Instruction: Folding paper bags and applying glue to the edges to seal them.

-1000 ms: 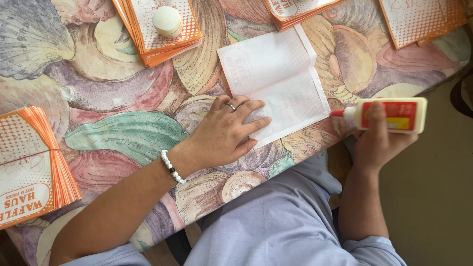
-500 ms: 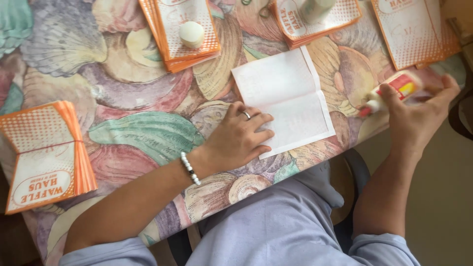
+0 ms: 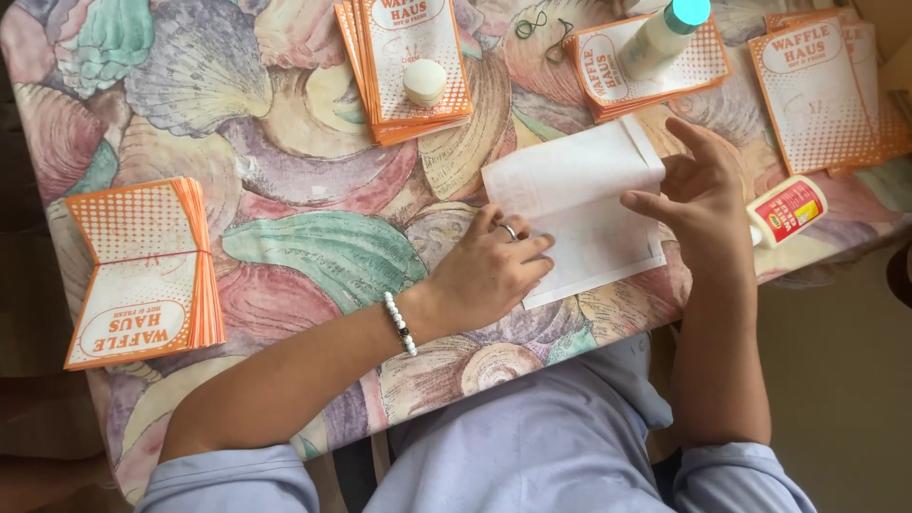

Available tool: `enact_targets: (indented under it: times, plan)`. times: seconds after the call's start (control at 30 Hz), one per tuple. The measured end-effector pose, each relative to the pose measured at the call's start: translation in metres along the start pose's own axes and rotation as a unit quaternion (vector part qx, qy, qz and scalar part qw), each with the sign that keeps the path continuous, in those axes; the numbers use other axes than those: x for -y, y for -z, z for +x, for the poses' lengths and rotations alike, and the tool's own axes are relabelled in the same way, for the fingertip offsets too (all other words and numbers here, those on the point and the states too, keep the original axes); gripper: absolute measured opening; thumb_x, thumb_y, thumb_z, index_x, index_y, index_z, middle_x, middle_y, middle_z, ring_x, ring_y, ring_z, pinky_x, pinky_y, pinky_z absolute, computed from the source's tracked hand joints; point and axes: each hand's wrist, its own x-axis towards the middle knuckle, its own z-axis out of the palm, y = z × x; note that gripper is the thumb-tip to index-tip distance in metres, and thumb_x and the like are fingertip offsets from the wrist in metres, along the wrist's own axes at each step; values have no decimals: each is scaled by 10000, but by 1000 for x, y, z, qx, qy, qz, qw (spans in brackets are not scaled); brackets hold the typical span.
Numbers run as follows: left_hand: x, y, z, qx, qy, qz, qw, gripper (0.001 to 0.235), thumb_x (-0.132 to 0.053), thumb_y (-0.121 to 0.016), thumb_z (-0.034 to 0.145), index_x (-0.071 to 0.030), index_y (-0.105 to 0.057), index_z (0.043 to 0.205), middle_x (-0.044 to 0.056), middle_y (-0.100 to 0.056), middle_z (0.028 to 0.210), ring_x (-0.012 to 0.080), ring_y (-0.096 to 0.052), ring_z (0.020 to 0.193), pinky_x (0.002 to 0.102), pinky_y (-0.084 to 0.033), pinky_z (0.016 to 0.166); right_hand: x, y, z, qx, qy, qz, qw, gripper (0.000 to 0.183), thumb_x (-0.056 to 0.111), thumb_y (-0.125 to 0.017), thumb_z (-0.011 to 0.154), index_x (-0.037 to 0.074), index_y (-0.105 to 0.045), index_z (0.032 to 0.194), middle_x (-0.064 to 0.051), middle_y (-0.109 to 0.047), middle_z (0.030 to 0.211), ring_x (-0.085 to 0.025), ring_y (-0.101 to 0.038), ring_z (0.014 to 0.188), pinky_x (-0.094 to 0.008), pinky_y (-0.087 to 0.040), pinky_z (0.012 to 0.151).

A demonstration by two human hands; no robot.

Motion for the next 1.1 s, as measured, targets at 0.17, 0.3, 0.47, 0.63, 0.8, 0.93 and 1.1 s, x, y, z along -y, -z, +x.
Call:
enact_targets:
  times: [0.17, 0.3, 0.47, 0.63, 0.8, 0.93, 1.1]
  plan:
    - [-1, -1, 0, -3, -11, 17, 1000, 105, -134, -615, 923, -171, -712, 940, 49, -730, 1207, 271, -616, 1024, 469, -341, 952, -1, 1, 2, 65, -48, -12, 997, 773, 6, -812, 758, -6, -482, 1457, -108, -691, 1177, -122, -649, 948, -246, -575, 841]
    - [3, 3, 1, -20, -28, 14, 999, 221, -393, -829, 853, -199, -741, 910, -2, -743, 1198, 270, -638, 1036, 454, -353, 975, -9, 12, -4, 58, -14, -146, 987, 235, 90, -864, 813, 59, -775, 1028, -12, -745, 1015, -68, -630, 944, -231, -497, 824]
    - [9, 48, 16, -288, -19, -121, 950, 419, -454, -607, 989, -110, -707, 772, 39, -754, 861, 215, -628, 770, 418, -423, 856, 5, 27, -17, 140, 121, -84, 979, 211, 204, -811, 805, 68, -737, 948, -194, -702, 1265, -259, -720, 1109, -342, -570, 934]
    - [21, 81, 54, -215, 115, -203, 948, 366, -386, -559, 1029, -71, -716, 931, 75, -757, 959, 235, -715, 914, 376, -533, 811, 41, 21, -31, 192, 157, -63, 967, 142, 190, -716, 898, 50, -743, 897, -229, -681, 1304, -269, -761, 1033, -305, -596, 823]
    - [20, 71, 80, 274, 268, -346, 857, 576, -620, -546, 840, -229, -719, 1225, 63, -774, 1156, 170, -728, 1084, 319, -533, 896, 66, 9, -31, 227, 208, -124, 943, 288, 182, -552, 1025, 64, -764, 871, -215, -686, 1294, -296, -764, 1048, -357, -627, 857]
    - [16, 39, 70, 217, 231, -428, 846, 356, -482, -678, 884, -139, -754, 938, -56, -523, 632, 88, -473, 612, 278, -350, 587, 67, 13, -33, 217, 196, -135, 947, 262, 194, -577, 1009, 73, -765, 871, -201, -691, 1300, -286, -753, 1059, -347, -608, 880]
    - [7, 14, 58, 20, 281, -625, 728, 252, -220, -763, 895, -22, -813, 1042, -5, -787, 876, 19, -640, 753, 158, -483, 640, 24, 51, -24, 227, 104, 195, 949, 775, 170, -511, 972, 37, -179, 1660, -417, -455, 1491, -412, -585, 1276, -512, -516, 1081]
